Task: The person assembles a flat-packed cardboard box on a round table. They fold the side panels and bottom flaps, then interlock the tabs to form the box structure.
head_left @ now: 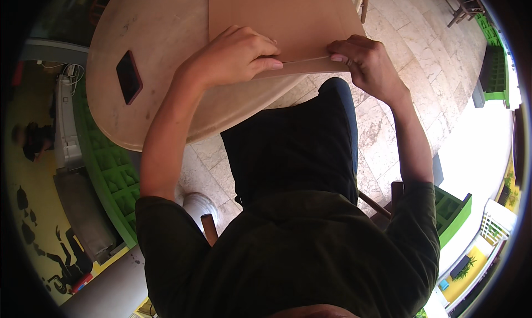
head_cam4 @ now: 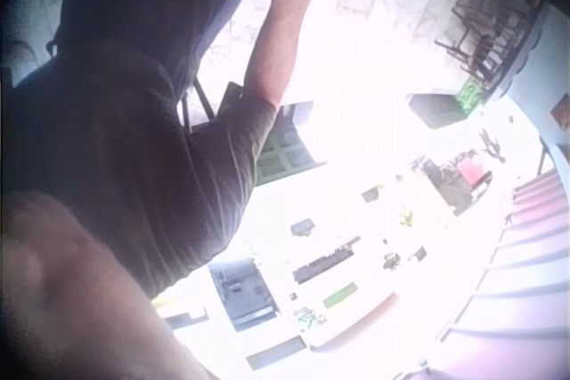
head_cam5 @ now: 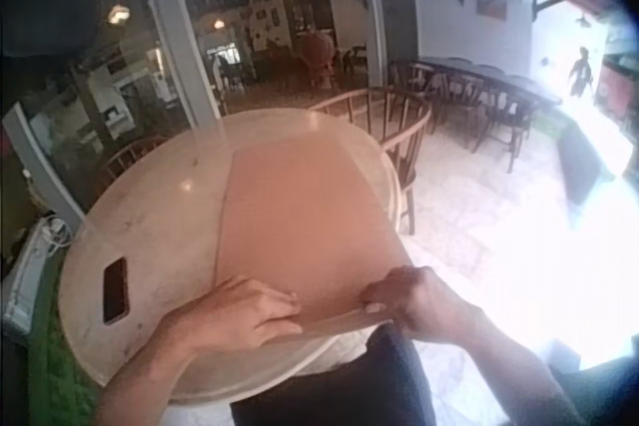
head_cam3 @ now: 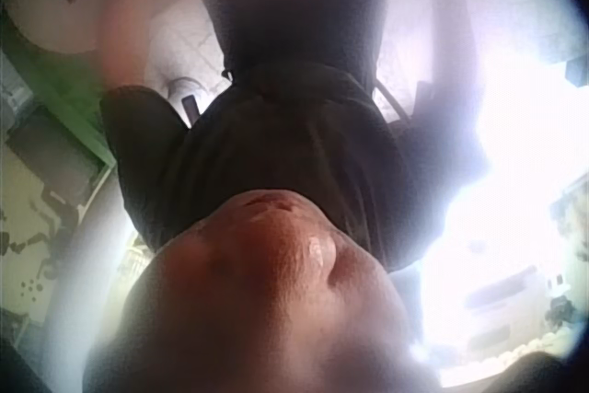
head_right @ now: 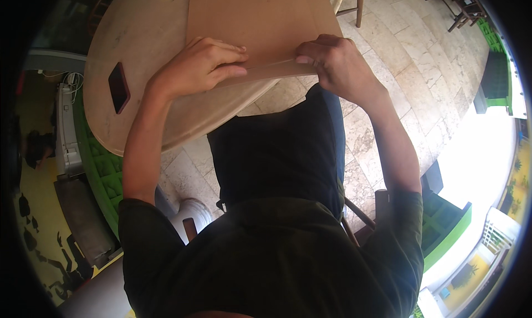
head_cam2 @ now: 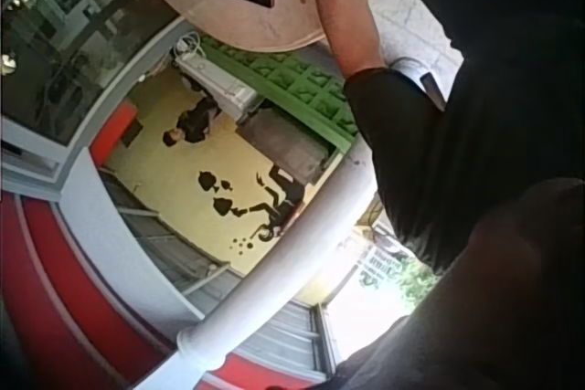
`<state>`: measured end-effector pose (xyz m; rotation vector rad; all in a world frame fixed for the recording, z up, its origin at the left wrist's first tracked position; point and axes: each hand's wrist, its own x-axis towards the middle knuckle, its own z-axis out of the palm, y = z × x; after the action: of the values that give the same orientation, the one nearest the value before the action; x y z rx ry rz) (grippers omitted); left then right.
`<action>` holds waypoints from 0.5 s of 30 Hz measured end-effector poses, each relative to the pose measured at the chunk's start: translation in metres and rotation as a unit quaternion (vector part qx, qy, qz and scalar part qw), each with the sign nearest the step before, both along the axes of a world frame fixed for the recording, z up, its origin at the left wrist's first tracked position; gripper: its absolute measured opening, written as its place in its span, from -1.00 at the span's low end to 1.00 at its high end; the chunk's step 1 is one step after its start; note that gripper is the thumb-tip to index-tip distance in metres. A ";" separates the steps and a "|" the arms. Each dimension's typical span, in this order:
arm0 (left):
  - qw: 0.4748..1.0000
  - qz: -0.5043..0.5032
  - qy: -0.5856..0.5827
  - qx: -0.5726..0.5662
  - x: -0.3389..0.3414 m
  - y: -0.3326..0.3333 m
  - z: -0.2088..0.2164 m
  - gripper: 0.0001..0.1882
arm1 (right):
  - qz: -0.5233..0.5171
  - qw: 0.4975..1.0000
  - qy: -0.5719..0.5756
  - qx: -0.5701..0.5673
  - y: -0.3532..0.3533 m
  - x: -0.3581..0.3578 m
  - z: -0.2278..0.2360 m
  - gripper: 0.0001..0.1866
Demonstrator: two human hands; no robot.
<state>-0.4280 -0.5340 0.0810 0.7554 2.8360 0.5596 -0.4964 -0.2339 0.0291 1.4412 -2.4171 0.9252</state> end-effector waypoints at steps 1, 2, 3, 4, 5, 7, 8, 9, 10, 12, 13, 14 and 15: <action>1.000 -0.008 0.002 0.003 0.000 -0.001 0.000 -0.61 | 0.005 1.000 0.009 -0.001 0.000 0.000 0.000 -0.68; 1.000 -0.008 -0.001 0.003 0.000 -0.001 0.000 -0.61 | 0.014 1.000 0.017 -0.003 -0.001 -0.001 0.000 -0.68; 1.000 -0.009 -0.008 0.001 0.000 -0.002 0.000 -0.61 | 0.021 1.000 0.022 -0.006 -0.001 -0.001 0.000 -0.68; 1.000 -0.008 -0.009 0.005 0.000 -0.002 0.000 -0.61 | 0.019 1.000 0.017 -0.004 -0.001 -0.002 0.000 -0.68; 1.000 -0.008 -0.013 0.007 -0.001 -0.003 0.000 -0.61 | 0.015 1.000 0.010 -0.005 -0.001 -0.002 0.000 -0.67; 1.000 -0.006 -0.017 0.009 -0.001 -0.003 -0.001 -0.61 | 0.013 1.000 0.007 -0.004 0.000 -0.002 -0.001 -0.73; 1.000 -0.005 -0.016 0.009 -0.001 -0.004 -0.001 -0.61 | 0.015 1.000 0.010 -0.002 0.000 -0.002 -0.001 -0.80; 1.000 -0.006 -0.016 0.011 -0.001 -0.004 -0.001 -0.61 | 0.016 1.000 0.013 -0.001 0.000 -0.003 -0.001 -0.86; 1.000 -0.005 -0.013 0.011 -0.001 -0.004 -0.001 -0.61 | 0.016 1.000 0.013 -0.003 -0.001 -0.003 -0.002 -0.80; 1.000 -0.003 -0.013 0.012 -0.001 -0.004 -0.001 -0.62 | 0.015 1.000 0.011 -0.007 -0.001 -0.003 -0.002 -0.68; 1.000 -0.005 -0.011 0.012 -0.001 -0.004 -0.001 -0.62 | 0.014 1.000 0.009 -0.009 -0.001 -0.003 -0.002 -0.67; 1.000 -0.003 -0.013 0.010 -0.001 -0.004 -0.001 -0.62 | 0.014 1.000 0.006 -0.010 -0.002 -0.003 -0.002 -0.65; 1.000 0.000 -0.015 0.008 -0.001 -0.004 -0.001 -0.63 | 0.013 1.000 0.004 -0.011 -0.002 -0.003 -0.002 -0.64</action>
<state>-0.4291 -0.5381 0.0798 0.7439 2.8070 0.5897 -0.4991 -0.2355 0.0268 1.4695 -2.3804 0.9474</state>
